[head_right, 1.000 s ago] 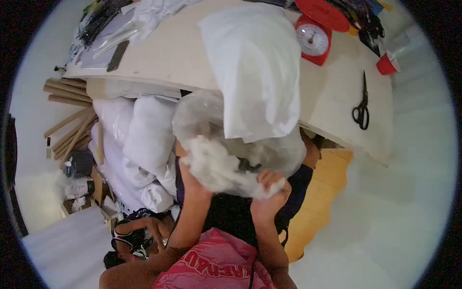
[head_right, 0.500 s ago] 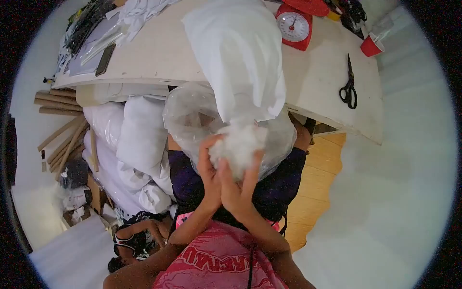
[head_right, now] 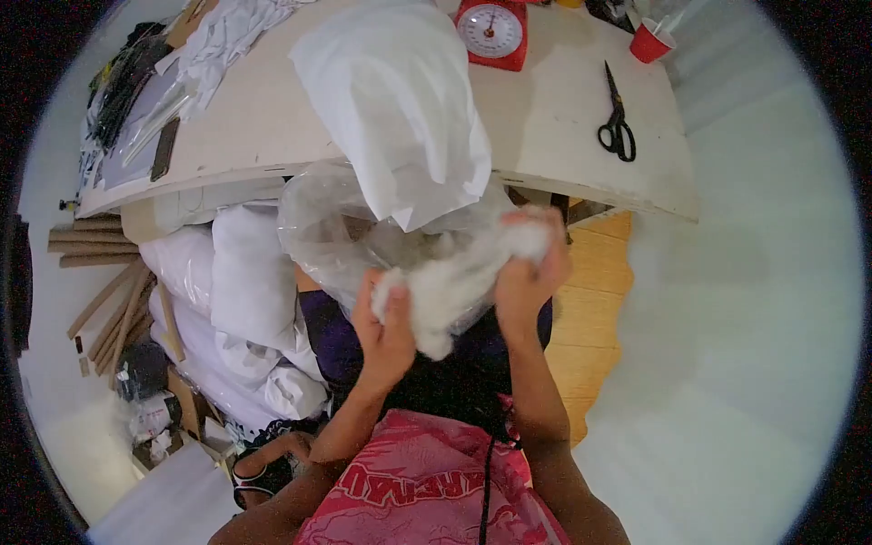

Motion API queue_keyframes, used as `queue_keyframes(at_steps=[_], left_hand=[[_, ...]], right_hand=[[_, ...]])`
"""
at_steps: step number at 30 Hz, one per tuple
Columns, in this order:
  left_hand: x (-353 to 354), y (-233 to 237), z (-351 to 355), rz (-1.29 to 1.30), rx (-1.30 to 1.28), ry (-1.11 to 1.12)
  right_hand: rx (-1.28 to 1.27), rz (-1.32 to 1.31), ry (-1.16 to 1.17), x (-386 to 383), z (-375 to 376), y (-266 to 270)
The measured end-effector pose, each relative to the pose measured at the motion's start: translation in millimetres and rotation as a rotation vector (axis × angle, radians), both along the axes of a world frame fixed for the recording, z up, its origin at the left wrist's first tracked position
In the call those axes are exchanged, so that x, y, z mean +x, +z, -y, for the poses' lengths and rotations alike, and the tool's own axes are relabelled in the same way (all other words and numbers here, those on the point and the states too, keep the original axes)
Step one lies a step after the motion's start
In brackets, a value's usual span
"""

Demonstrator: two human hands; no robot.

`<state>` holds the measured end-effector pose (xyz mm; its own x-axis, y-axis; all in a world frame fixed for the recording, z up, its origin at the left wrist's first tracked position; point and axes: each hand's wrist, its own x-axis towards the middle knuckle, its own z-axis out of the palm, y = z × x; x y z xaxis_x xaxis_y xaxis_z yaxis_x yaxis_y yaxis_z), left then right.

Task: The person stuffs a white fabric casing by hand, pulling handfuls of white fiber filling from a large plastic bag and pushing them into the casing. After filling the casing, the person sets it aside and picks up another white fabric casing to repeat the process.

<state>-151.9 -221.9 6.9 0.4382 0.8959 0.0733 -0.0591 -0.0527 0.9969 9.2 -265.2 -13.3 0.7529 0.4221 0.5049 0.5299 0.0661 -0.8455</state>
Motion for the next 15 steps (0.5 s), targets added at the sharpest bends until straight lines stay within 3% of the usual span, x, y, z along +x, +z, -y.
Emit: queue_keyframes(at_steps=[1, 3, 4, 6, 8, 10, 11, 14, 15], left_hand=[[0.7, 2.0, -3.5, 0.037, 0.004, 0.066], [-1.9, -5.4, -13.8, 0.148, -0.202, 0.182], [3.9, 3.7, -21.5, 0.227, -0.302, 0.265], [15.0, 2.3, -32.1, 0.153, -0.136, 0.208], [26.1, -2.7, -36.5, -0.021, 0.092, 0.122], [38.9, -12.8, -40.9, 0.115, 0.669, -0.05], [35.2, -33.4, -35.2, 0.105, 0.646, -0.061], [19.3, -74.4, -9.8, -0.269, 0.834, -0.147], [24.8, -64.6, -8.2, -0.181, 0.647, -0.159]], right_hand=[[-0.001, 0.001, -0.007, 7.9, -3.4, 0.7], [0.253, -0.532, -0.133, 18.6, -12.6, 9.9], [0.242, -0.547, -0.148, 20.2, -15.6, 9.1], [0.06, -0.599, 0.02, 7.8, -2.3, 1.8], [-0.134, -0.729, 0.17, -36.5, 4.2, 27.4], [-0.057, -0.596, 0.425, -53.3, 7.6, 23.1], [-0.028, -0.555, 0.508, -57.0, 7.0, 22.6], [0.078, -0.879, 0.324, -49.7, 10.0, 23.2], [0.127, -0.929, 0.325, -36.2, 11.7, 18.0]])
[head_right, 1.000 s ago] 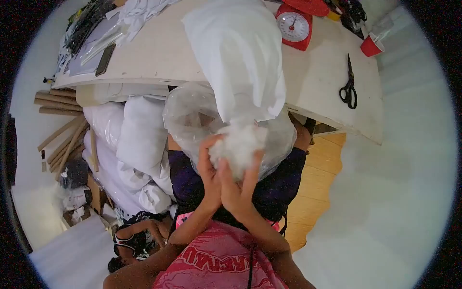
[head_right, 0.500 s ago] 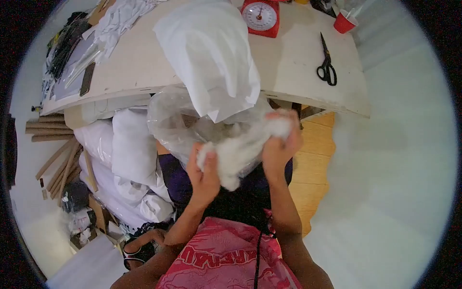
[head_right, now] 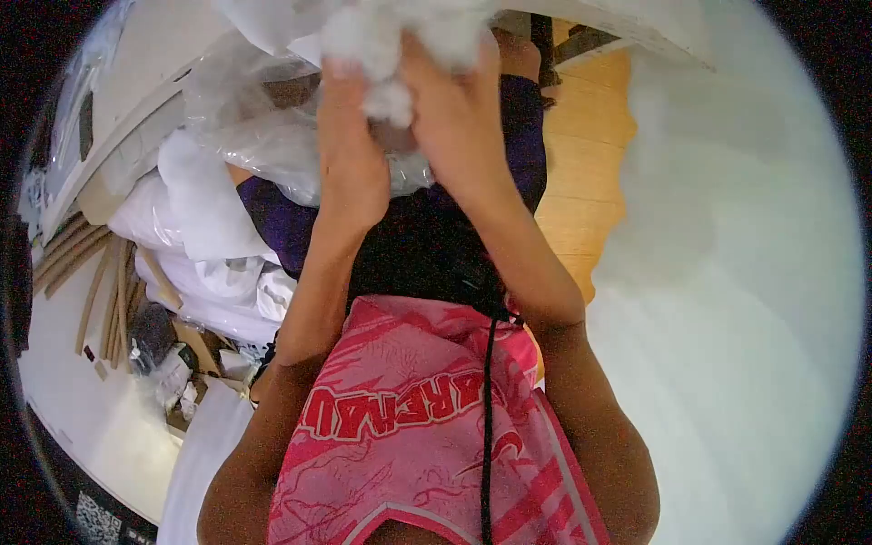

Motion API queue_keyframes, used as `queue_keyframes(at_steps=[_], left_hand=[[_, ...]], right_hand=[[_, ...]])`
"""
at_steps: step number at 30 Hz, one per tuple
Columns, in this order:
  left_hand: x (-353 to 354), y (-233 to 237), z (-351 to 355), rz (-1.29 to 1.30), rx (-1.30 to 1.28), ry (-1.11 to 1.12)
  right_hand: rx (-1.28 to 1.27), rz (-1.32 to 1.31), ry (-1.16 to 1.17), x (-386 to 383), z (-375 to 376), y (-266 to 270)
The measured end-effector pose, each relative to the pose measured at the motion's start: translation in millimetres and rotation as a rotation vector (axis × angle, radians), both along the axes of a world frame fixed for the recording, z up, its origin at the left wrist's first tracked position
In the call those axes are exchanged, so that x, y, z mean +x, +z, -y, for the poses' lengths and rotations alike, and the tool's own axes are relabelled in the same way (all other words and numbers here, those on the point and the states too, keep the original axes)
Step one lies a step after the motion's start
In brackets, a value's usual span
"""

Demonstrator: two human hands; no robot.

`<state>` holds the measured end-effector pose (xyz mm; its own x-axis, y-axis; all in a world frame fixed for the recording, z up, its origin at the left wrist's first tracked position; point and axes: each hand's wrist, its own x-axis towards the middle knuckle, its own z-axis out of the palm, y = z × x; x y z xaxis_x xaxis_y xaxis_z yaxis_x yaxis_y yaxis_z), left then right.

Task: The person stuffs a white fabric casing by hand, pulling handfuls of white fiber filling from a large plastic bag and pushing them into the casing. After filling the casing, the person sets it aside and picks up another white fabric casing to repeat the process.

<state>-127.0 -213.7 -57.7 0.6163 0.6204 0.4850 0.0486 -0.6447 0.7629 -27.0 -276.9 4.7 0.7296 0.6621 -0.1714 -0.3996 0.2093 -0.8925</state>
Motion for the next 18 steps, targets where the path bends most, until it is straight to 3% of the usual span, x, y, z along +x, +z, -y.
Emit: queue_keyframes(at_steps=[2, 3, 5, 7, 9, 13, 15, 18], left_hand=[[15.9, 25.0, 1.3, 0.138, -0.387, -0.035], [25.3, 38.5, 0.7, 0.213, -0.573, -0.05], [39.5, 56.6, -8.0, 0.373, -0.922, -0.084], [43.4, 28.7, -35.3, 0.441, -0.984, -0.111], [51.0, 28.6, -54.8, 0.413, -1.287, -0.043], [66.9, 35.9, -79.9, 0.517, -1.348, 0.088], [66.4, 39.7, -90.8, 0.574, -1.311, 0.122], [62.6, 50.5, -95.0, 0.603, -1.2, 0.206]], right_hand=[[0.001, 0.059, -0.092, 16.2, 3.6, -23.8], [-0.038, 0.324, -0.064, 23.7, 3.3, -25.2], [-0.05, 0.606, -0.032, 35.2, 5.8, -25.3], [-0.161, 0.416, -0.157, 35.4, 20.5, -33.2], [-0.221, 0.239, -0.207, 36.1, 23.0, -37.1], [-0.19, 0.033, -0.098, 38.2, 13.3, -44.5], [-0.207, -0.111, -0.074, 38.1, 10.1, -83.0], [-0.21, -0.163, 0.09, 31.3, -11.7, -61.2]])
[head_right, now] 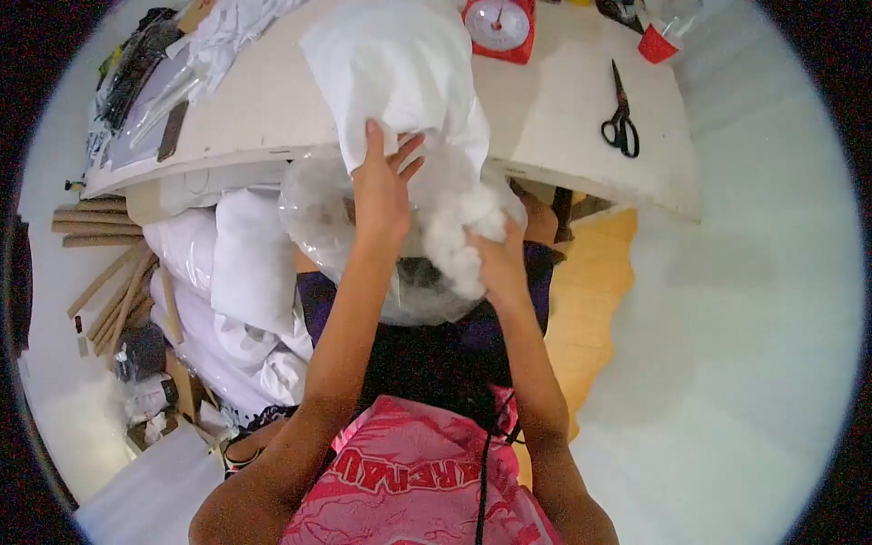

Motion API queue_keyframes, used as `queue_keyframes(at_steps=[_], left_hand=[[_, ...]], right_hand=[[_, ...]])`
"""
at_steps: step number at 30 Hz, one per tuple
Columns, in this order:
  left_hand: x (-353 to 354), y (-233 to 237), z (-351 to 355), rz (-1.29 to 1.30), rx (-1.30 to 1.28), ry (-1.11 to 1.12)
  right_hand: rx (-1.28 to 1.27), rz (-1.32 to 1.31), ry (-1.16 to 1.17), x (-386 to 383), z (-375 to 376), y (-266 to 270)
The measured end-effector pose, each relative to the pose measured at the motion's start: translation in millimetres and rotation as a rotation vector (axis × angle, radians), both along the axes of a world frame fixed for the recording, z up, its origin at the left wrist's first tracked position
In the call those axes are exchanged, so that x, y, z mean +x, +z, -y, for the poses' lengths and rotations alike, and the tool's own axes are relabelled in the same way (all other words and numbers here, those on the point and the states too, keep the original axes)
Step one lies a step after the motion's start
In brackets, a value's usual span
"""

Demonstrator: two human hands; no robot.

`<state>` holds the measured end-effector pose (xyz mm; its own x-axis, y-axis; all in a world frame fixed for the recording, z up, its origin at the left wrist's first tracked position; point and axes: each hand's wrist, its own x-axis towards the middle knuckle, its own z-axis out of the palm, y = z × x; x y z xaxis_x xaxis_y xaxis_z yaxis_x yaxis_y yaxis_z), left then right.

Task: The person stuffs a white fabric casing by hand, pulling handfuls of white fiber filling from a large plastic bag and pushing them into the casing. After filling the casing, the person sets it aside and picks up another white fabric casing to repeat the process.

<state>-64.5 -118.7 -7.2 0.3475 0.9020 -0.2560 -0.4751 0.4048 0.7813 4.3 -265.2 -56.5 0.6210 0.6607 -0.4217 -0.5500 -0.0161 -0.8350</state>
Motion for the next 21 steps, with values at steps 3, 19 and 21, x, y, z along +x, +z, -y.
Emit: queue_keyframes(at_steps=[3, 19, 21], left_hand=[[-7.0, 13.7, 10.3, -0.114, 0.194, 0.032], [-43.0, 18.8, 43.4, -0.406, 0.511, -0.138], [-44.7, 10.5, 54.5, -0.385, 0.596, -0.061]], right_hand=[[-0.084, 0.233, 0.191, -11.7, -28.7, 13.5], [0.618, -0.168, -0.024, 27.6, -160.9, 59.1], [0.931, -0.176, 0.079, 43.5, -185.6, 25.7]])
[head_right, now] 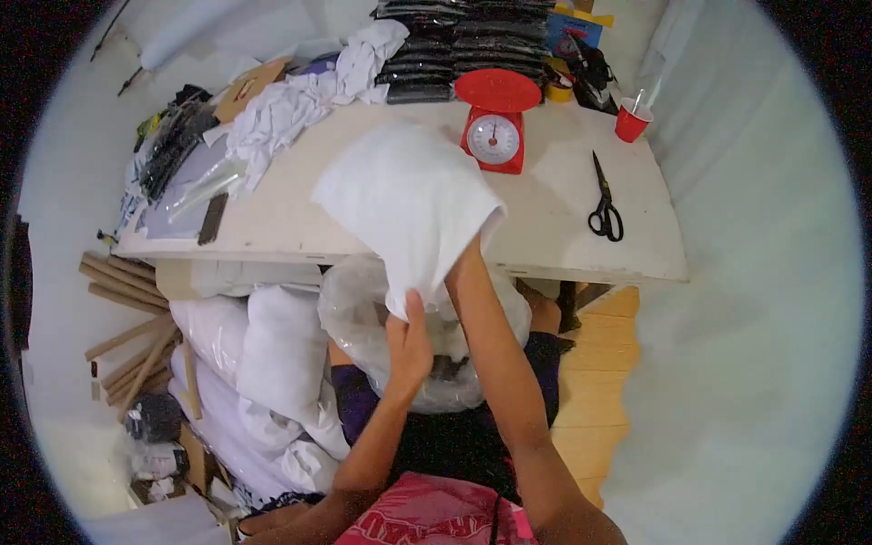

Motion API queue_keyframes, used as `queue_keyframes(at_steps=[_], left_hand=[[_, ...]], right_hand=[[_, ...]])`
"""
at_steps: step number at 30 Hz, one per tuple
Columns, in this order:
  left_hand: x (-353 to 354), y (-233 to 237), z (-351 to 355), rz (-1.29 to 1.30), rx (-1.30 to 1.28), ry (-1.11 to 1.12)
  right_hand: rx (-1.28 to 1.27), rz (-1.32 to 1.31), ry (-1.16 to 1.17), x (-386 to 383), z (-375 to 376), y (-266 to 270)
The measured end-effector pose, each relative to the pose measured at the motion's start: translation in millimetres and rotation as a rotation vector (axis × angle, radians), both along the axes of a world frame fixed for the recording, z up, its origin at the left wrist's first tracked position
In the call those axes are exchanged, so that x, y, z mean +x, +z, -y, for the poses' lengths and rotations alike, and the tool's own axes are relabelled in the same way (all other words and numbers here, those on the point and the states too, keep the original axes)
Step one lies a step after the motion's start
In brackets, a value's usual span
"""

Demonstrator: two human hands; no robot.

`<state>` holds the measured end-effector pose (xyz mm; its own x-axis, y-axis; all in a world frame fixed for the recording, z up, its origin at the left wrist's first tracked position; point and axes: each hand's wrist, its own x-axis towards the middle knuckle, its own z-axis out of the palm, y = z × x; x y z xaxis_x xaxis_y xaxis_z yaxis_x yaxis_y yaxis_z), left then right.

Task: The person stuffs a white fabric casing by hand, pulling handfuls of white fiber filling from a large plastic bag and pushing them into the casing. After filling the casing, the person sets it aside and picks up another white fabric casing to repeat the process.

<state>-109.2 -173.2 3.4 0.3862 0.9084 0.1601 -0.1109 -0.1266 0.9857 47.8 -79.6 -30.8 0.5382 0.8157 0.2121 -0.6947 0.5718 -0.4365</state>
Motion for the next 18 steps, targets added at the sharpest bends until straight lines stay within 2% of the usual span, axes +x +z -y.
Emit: queue_keyframes(at_steps=[1, 2, 4, 6, 7, 10, 12, 14, 16, 17, 18], left_hand=[[-5.0, -0.9, 5.1, 0.011, 0.037, 0.014], [-12.4, 5.2, 11.4, -0.001, -0.01, -0.053], [-28.0, 6.2, 23.0, -0.015, -0.042, -0.129], [-44.1, 2.1, 31.4, -0.217, -0.041, -0.257], [-47.1, -3.5, 31.1, -0.218, -0.025, -0.26], [-49.1, -13.0, 23.7, -0.141, 0.052, -0.25], [-44.7, -4.7, 11.5, -0.161, 0.006, -0.08], [-38.5, -1.0, -3.1, -0.171, -0.008, -0.064], [-25.5, 17.4, -11.2, -0.006, 0.051, 0.015], [-21.8, 17.0, -14.1, -0.005, 0.032, 0.045], [-18.9, 16.5, -17.1, 0.032, 0.016, 0.046]], right_hand=[[-0.091, 0.412, -0.194, 4.5, -9.9, -13.4], [-0.129, 0.482, -0.233, 8.1, -13.4, -18.0], [-0.14, 0.305, -0.078, 11.6, -12.0, -16.8], [-0.167, 0.264, 0.014, 15.6, -4.2, -13.2], [-0.179, 0.266, 0.052, 16.2, -0.2, -11.1], [-0.214, 0.281, 0.139, 9.4, 11.5, 4.6], [-0.215, 0.26, 0.178, 0.2, 9.5, 5.5], [-0.2, 0.129, 0.155, -13.5, -1.7, -33.1], [-0.199, -0.002, 0.144, -26.6, 5.1, -77.1], [-0.395, 0.411, -0.146, -36.1, 18.9, -97.9], [-0.559, 0.831, -0.435, -48.0, 28.2, -94.1]])
